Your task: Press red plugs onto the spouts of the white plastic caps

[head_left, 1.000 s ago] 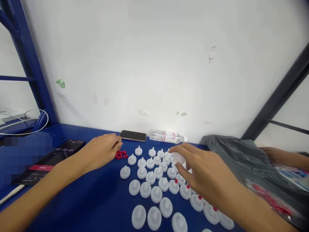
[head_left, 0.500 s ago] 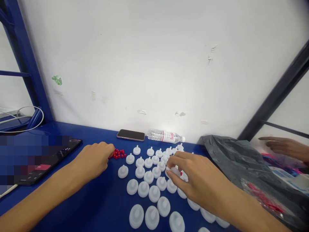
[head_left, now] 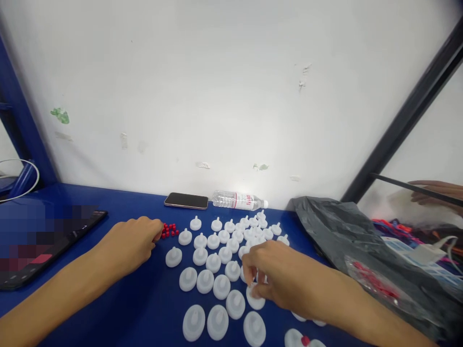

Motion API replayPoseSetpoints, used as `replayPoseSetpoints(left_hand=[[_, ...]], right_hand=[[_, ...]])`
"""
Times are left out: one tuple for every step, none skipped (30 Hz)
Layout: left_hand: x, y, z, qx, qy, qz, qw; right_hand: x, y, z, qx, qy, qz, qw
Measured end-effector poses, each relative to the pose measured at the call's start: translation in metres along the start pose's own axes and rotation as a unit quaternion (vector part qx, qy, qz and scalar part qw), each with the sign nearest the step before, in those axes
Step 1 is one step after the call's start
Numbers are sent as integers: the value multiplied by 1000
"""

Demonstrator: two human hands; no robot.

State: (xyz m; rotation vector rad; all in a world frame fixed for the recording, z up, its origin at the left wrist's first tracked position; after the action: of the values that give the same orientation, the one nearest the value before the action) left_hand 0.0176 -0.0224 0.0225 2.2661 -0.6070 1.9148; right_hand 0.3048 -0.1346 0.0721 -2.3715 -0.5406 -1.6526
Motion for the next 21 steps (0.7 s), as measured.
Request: replayPoseSetpoints(left_hand=[[-1, -1, 0, -1, -3, -2, 1000], [-1, -1, -1, 1, -4, -4, 1000], [-1, -2, -1, 5, -2, -6, 1000], [1, -2, -1, 9, 2, -5, 1000], [4, -3, -1, 15, 7, -2, 1000], [7, -3, -1, 22, 13, 3, 1000], [12, -3, -1, 31, 19, 10, 999], [16, -4, 0, 39, 26, 17, 999], [20, -4, 1, 46, 33, 22, 998], [24, -4, 3, 53, 37, 26, 998], [27, -4, 6, 57, 38, 30, 997], [30, -5, 9, 57, 35, 34, 997], [32, -5, 12, 55, 33, 41, 997], [34, -5, 15, 54, 31, 47, 997], [36, -5, 18, 53, 32, 54, 997], [37, -4, 21, 54, 35, 60, 996], [39, -4, 23, 55, 41, 65, 996], [40, -3, 24, 55, 45, 70, 995], [41, -3, 26, 54, 47, 74, 995], [42, -2, 26, 53, 48, 76, 994], [43, -2, 27, 52, 49, 77, 995]], right_hand=[[2, 0, 2, -4, 4, 0, 1000], [5, -1, 4, -13, 7, -2, 1000], [9, -1, 6, -24, 12, -4, 1000], [13, -1, 9, -34, 21, 1, 999], [18, -2, 12, -41, 36, 10, 998], [23, -2, 14, -45, 60, 21, 997], [26, -3, 16, -49, 91, 32, 994], [28, -5, 18, -53, 122, 41, 990], [29, -6, 19, -58, 145, 45, 987], [28, -8, 19, -63, 155, 39, 985], [27, -10, 19, -66, 151, 24, 986], [25, -11, 17, -65, 137, 1, 988], [23, -12, 16, -64, 120, -24, 990], [22, -12, 14, -64, 105, -49, 991], [22, -11, 12, -61, 96, -69, 991], [22, -9, 11, -56, 91, -81, 991], [23, -8, 9, -50, 87, -88, 991], [24, -6, 8, -45, 81, -92, 991], [24, -4, 8, -44, 75, -97, 992], [23, -4, 8, -44, 72, -101, 991], [21, -3, 8, -46, 74, -103, 991]])
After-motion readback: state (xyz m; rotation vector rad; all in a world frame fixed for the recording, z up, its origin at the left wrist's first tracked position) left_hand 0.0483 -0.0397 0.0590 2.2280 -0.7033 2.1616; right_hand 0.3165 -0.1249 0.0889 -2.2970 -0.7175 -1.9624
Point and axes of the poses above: each hand's wrist, its own y-axis away from the middle knuckle, its own x-axis out of the back of the hand, z = x × y, the point moved 4 cm from there along -y, towards the middle knuckle, and after that the axes turned 6 degrees about -y, right-handed, at the moved point
